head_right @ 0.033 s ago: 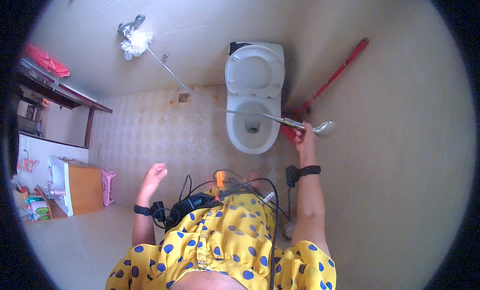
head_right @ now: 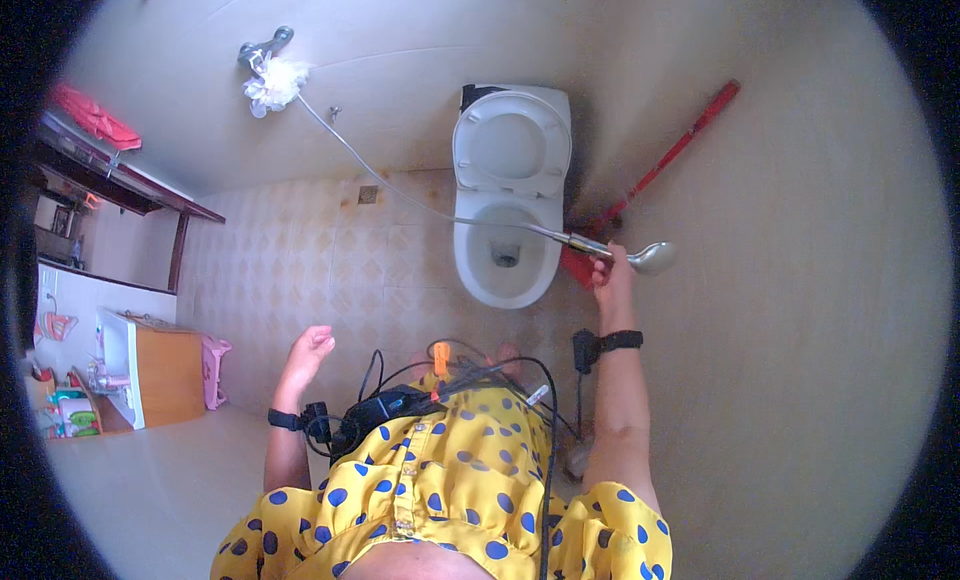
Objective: The person cleans a toilet by using a toilet brush and a handheld shower head to scrub the bowl and rinse the interior surfaces.
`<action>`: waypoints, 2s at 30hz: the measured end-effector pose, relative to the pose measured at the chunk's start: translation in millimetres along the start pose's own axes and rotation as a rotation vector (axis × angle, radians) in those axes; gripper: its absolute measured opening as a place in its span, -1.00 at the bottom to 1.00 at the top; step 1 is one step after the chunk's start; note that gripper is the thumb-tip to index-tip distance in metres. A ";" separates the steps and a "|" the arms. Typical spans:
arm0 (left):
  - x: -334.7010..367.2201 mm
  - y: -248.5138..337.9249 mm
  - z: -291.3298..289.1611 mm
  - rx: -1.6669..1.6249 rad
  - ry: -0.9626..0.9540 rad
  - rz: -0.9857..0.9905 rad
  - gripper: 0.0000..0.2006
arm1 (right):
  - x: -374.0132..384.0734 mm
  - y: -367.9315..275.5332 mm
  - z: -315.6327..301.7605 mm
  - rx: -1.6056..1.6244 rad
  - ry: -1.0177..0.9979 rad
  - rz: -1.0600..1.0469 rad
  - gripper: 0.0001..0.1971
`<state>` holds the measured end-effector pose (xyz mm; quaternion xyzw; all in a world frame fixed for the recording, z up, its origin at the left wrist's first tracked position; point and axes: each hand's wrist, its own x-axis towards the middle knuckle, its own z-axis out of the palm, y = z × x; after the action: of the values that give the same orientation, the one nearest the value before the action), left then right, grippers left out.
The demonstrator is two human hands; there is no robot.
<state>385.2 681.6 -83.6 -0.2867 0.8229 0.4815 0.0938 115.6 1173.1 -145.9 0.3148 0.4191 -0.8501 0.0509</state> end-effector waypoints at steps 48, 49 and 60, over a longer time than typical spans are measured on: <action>-9.8 -60.1 -33.0 -0.242 0.132 0.031 -0.68 | -145.8 -303.1 212.8 -0.123 -0.102 -0.877 -0.78; -13.4 -50.0 -33.4 -0.220 0.131 0.033 -0.68 | -141.0 -301.8 201.0 -0.103 -0.074 -0.874 -0.77; -0.3 -48.6 -25.3 -0.189 0.061 0.028 -0.68 | -59.1 -211.9 61.2 -0.071 0.040 -0.611 -0.88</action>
<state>415.8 642.2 -106.3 -0.2975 0.7802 0.5491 0.0344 58.3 1253.5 60.1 0.1888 0.5249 -0.8045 -0.2042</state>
